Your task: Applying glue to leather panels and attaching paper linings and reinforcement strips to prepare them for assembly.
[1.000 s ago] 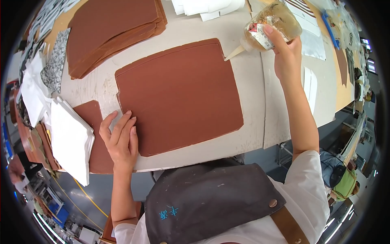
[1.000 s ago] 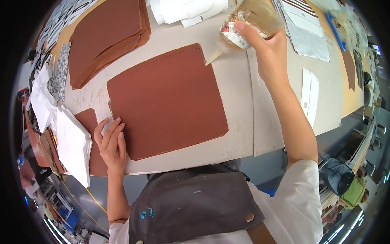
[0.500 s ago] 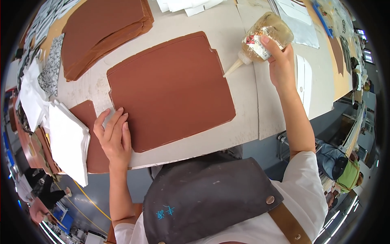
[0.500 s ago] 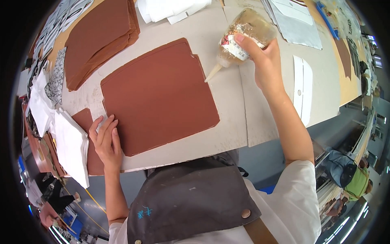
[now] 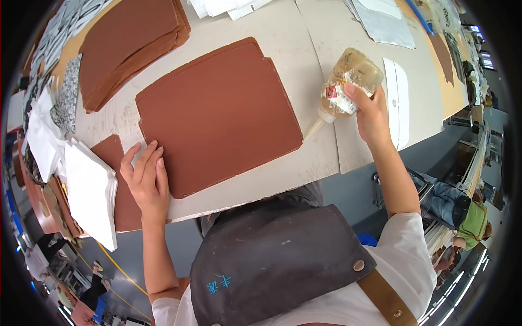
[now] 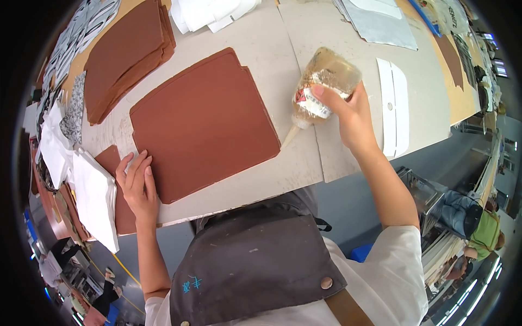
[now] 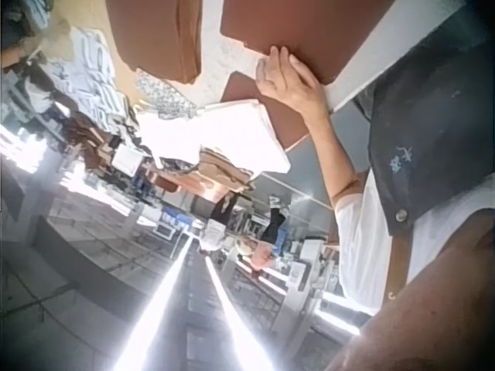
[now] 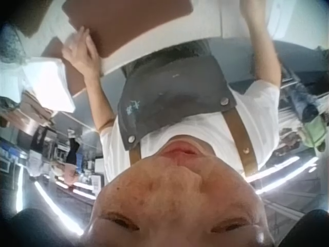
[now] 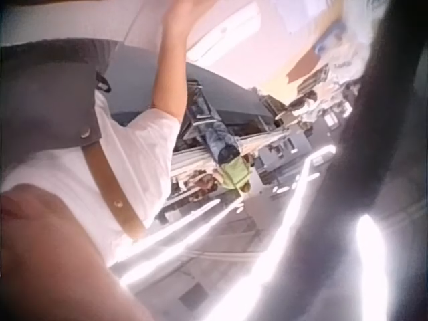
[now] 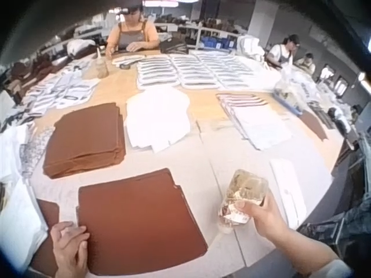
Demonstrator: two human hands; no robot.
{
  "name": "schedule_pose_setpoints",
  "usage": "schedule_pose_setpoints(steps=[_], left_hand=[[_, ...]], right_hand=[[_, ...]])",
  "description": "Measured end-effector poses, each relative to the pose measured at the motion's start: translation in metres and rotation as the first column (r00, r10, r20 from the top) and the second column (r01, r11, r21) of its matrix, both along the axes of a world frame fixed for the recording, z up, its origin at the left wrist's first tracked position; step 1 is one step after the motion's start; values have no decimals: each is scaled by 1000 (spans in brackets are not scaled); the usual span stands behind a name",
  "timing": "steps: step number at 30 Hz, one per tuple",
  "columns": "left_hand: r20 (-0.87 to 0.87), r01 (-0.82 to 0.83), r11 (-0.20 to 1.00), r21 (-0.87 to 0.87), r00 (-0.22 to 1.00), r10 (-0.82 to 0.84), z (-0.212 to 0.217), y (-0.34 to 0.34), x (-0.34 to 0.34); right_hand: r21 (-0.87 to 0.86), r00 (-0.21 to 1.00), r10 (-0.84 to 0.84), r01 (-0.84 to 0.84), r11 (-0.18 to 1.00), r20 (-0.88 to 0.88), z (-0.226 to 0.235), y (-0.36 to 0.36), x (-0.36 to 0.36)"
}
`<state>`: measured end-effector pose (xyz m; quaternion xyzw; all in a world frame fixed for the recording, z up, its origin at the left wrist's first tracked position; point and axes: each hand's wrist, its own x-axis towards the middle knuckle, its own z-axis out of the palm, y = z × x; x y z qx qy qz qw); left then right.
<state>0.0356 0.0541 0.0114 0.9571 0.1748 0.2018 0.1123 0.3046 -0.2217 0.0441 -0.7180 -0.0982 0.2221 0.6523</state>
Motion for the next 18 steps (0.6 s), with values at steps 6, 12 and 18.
schedule_pose_setpoints(steps=[6, 12, 18], left_hand=[[19, 8, 1000, -7, 1000, -8, 0, -1, 0], [176, -53, 998, -46, 982, 60, -1, 4, -13], [273, -242, 969, -39, 931, 244, 18, 21, -31]], right_hand=[[169, 923, 124, -65, 983, -365, 29, -3, 35], [-592, 561, 646, -311, 744, 517, 47, 83, 77], [-897, 231, 904, -181, 404, 360, 20, 112, 139]])
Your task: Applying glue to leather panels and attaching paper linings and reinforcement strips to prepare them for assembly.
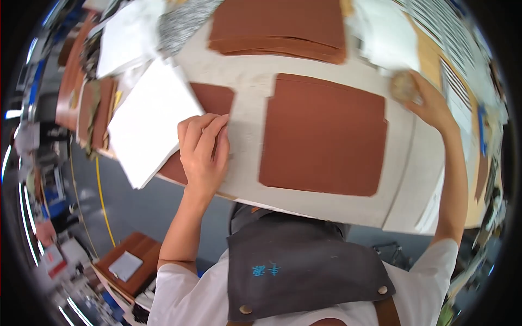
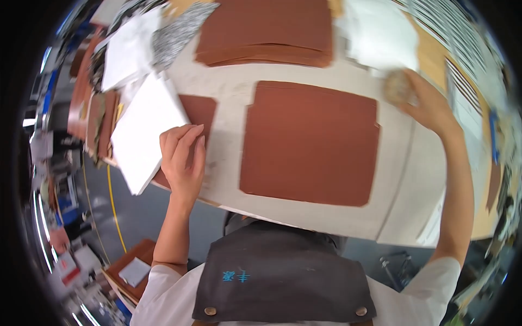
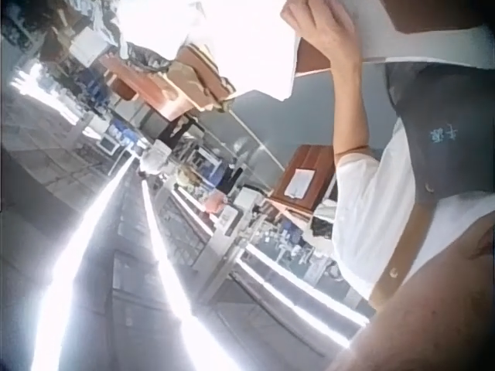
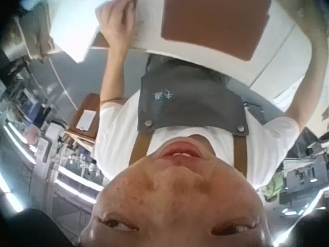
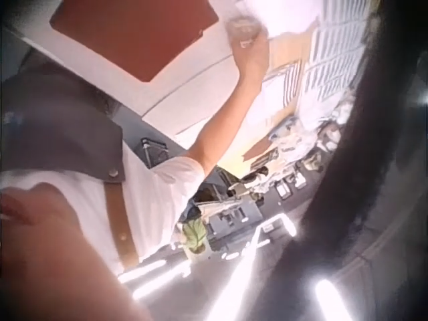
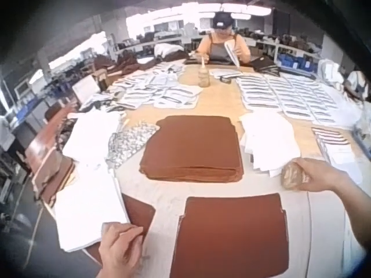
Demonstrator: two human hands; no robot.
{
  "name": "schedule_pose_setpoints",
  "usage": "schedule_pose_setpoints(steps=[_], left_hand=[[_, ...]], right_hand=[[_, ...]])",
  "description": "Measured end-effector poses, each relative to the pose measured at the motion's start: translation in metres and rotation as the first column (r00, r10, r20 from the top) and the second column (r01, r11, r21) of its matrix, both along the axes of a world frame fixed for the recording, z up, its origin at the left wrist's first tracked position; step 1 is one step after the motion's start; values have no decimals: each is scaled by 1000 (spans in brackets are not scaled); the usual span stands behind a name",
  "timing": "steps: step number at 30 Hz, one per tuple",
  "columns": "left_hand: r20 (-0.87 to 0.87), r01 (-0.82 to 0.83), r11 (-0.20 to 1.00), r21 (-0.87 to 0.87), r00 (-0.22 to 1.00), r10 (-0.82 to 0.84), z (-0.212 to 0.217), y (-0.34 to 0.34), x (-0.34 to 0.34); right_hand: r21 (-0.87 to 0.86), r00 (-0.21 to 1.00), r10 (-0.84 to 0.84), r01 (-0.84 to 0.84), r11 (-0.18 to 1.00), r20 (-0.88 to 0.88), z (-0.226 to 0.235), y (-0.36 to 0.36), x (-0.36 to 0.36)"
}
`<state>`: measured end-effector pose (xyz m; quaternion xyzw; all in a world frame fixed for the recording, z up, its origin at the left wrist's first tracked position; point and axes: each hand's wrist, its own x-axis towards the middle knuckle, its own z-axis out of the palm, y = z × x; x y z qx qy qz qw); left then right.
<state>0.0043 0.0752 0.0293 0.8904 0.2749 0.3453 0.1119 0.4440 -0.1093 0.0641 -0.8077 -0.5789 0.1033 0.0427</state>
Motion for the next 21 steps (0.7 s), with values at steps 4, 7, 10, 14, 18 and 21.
schedule_pose_setpoints(steps=[4, 7, 10, 14, 18, 21], left_hand=[[-149, -300, 954, -13, 944, 295, 7, 17, -27], [-124, -234, 970, -61, 966, 226, 6, 29, -48], [-51, -265, 939, -220, 964, 260, 5, 35, -53], [-46, -355, 797, -488, 923, 382, 12, 36, -47], [160, -184, 634, -751, 881, 445, 9, 41, -49], [221, -89, 560, -824, 859, 462, 12, 43, -54]], right_hand=[[42, 974, 28, -38, 998, 225, 27, 20, -29], [313, 981, 38, -97, 945, 188, 31, 65, -84], [368, 946, 263, -180, 912, -190, 30, 112, -165], [481, 775, 547, -367, 796, -315, -1, 155, -239], [563, 654, 661, -410, 718, -368, -21, 182, -289], [536, 659, 655, -425, 729, -368, -31, 189, -294]])
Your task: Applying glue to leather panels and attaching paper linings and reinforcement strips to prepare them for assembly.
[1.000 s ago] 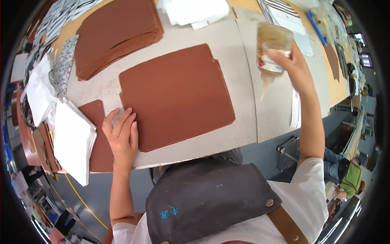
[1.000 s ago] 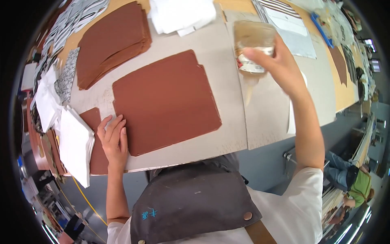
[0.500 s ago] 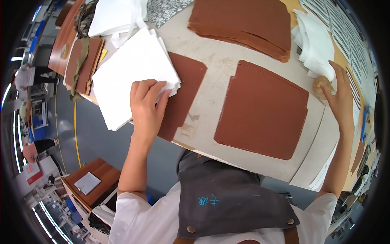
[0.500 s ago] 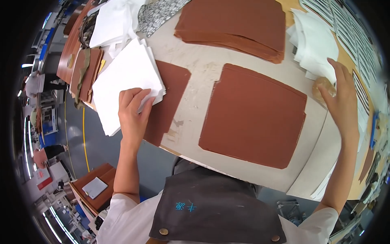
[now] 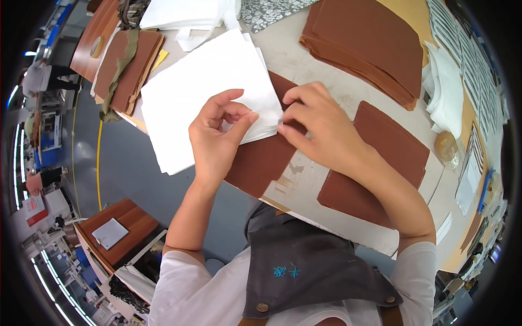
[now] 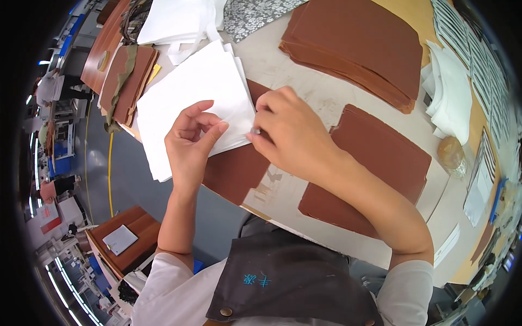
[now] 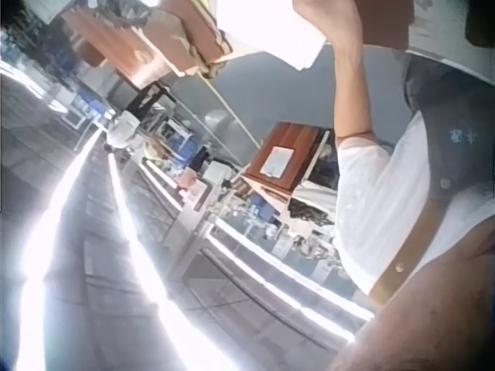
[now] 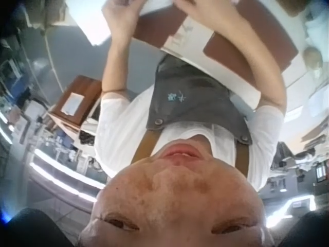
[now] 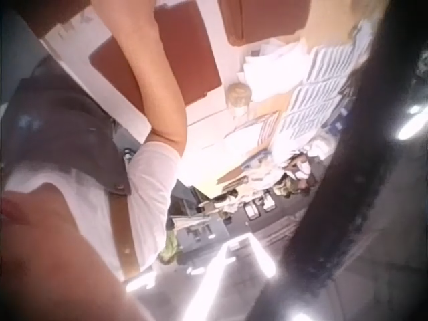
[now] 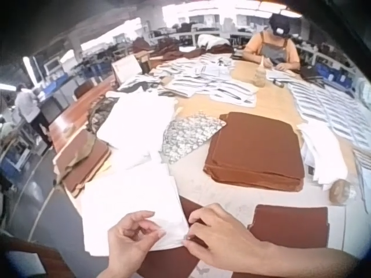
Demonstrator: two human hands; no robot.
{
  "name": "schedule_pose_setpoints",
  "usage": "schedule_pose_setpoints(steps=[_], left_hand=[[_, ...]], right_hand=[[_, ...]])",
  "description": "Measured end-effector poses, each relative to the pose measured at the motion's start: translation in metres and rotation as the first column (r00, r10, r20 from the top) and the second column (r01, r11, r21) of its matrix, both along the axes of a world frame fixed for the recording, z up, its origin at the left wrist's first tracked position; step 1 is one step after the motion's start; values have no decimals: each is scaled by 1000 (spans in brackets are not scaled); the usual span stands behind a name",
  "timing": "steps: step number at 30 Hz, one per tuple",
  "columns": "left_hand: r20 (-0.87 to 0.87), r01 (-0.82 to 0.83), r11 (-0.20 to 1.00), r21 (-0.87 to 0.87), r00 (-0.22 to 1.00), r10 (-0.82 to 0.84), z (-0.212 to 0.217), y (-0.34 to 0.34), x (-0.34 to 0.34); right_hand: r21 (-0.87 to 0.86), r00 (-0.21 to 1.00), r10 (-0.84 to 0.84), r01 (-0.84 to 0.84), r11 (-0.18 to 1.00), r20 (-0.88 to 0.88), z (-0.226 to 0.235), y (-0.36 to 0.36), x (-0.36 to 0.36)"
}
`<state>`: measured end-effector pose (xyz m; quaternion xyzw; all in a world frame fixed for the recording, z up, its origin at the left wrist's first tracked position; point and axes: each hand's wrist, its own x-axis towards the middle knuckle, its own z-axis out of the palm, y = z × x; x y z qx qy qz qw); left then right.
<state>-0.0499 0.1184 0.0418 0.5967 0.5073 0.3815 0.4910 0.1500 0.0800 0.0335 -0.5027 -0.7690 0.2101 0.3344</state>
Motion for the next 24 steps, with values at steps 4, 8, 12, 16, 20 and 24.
schedule_pose_setpoints(steps=[4, 8, 12, 16, 20, 24], left_hand=[[47, -18, 998, 59, 999, 15, -3, 2, -2], [-226, 77, 949, 306, 974, -6, -5, -1, 1], [-521, 213, 805, 554, 843, 136, -10, -7, -10], [-563, 195, 830, 523, 810, 164, -10, -21, -22], [-527, 140, 827, 545, 824, 207, -15, -20, -14], [-569, 148, 823, 549, 787, 238, -12, -20, -38]], right_hand=[[82, 989, -103, 112, 990, -106, 5, 21, -19], [82, 992, -19, 30, 996, -126, -5, 39, -26], [66, 989, 3, 7, 998, -149, -3, 50, -30], [36, 991, -11, 16, 999, -136, 3, 53, -27], [17, 998, -11, 12, 1000, -67, 7, 53, -17], [-95, 996, -48, 41, 995, -71, 2, 55, -13]])
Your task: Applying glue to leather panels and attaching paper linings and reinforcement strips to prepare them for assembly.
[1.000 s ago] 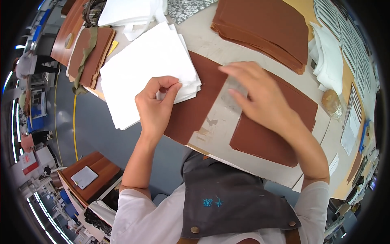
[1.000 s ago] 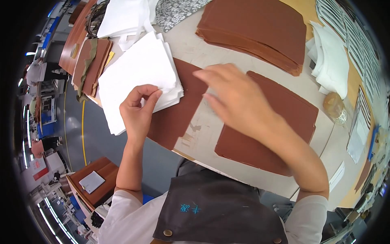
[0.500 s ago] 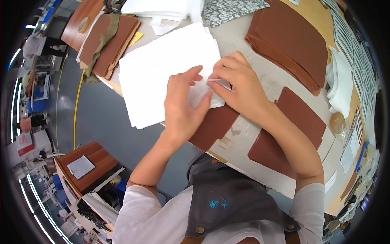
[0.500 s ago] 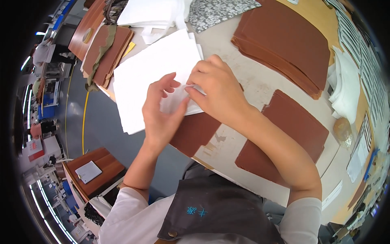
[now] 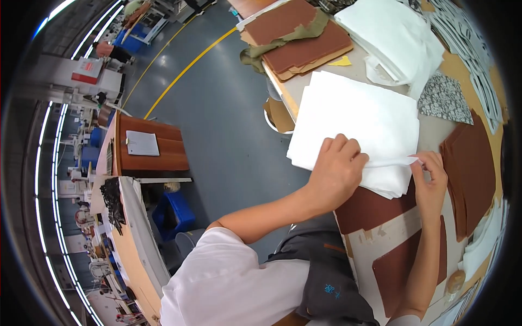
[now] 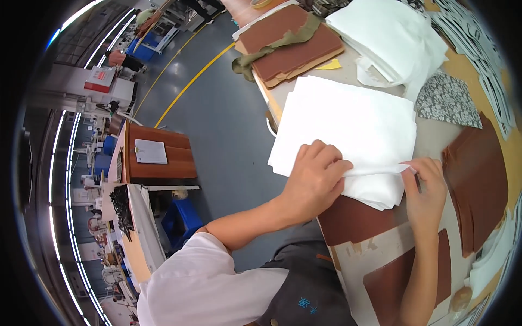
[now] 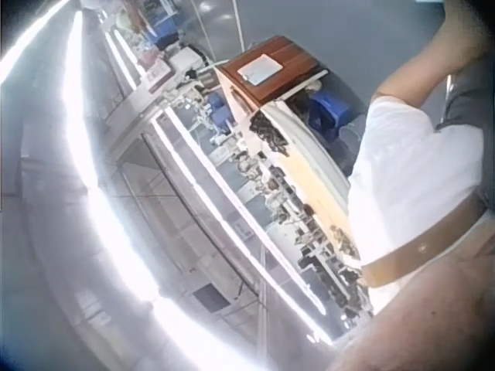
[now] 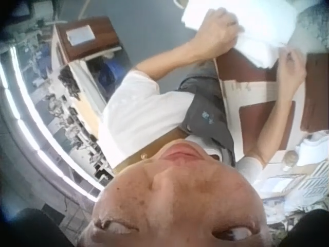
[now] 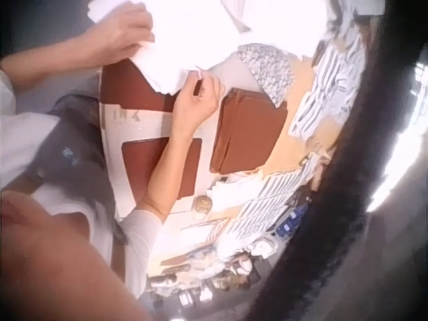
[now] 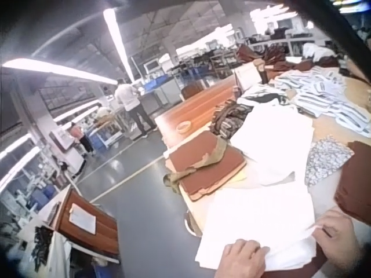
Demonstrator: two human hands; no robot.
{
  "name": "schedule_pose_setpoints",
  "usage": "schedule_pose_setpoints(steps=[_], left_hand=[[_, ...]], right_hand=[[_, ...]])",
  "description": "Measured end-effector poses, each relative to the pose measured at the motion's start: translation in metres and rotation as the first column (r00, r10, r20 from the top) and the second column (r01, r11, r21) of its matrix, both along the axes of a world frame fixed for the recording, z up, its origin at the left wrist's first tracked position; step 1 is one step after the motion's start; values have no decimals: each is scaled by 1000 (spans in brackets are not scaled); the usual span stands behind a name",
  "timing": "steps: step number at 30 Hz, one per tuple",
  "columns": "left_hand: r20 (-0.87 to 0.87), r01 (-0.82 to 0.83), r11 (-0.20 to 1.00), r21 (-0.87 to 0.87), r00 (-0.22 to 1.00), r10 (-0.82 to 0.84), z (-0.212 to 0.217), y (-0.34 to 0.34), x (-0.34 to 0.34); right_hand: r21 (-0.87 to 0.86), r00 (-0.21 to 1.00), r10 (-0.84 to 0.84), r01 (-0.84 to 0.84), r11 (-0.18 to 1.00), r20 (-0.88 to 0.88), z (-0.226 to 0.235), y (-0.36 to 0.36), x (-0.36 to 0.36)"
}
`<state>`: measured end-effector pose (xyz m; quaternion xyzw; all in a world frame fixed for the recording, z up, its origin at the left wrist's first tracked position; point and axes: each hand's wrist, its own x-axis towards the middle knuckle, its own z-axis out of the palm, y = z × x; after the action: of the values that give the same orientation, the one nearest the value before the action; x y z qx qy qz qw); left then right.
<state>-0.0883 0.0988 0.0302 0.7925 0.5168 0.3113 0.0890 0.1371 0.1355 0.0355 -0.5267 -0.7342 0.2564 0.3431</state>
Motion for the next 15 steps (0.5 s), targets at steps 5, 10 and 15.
schedule_pose_setpoints(steps=[5, 10, 15], left_hand=[[-85, -141, 990, -31, 987, 138, 8, 2, -57], [244, -232, 916, -327, 916, 319, 4, 27, -101], [408, -293, 877, -382, 797, 444, -7, 59, -97]], right_hand=[[-21, 991, -96, 94, 995, -92, -9, 2, 9], [9, 985, -130, 132, 991, -111, -21, 20, 1], [19, 971, -237, 237, 971, 7, -14, 40, -8]])
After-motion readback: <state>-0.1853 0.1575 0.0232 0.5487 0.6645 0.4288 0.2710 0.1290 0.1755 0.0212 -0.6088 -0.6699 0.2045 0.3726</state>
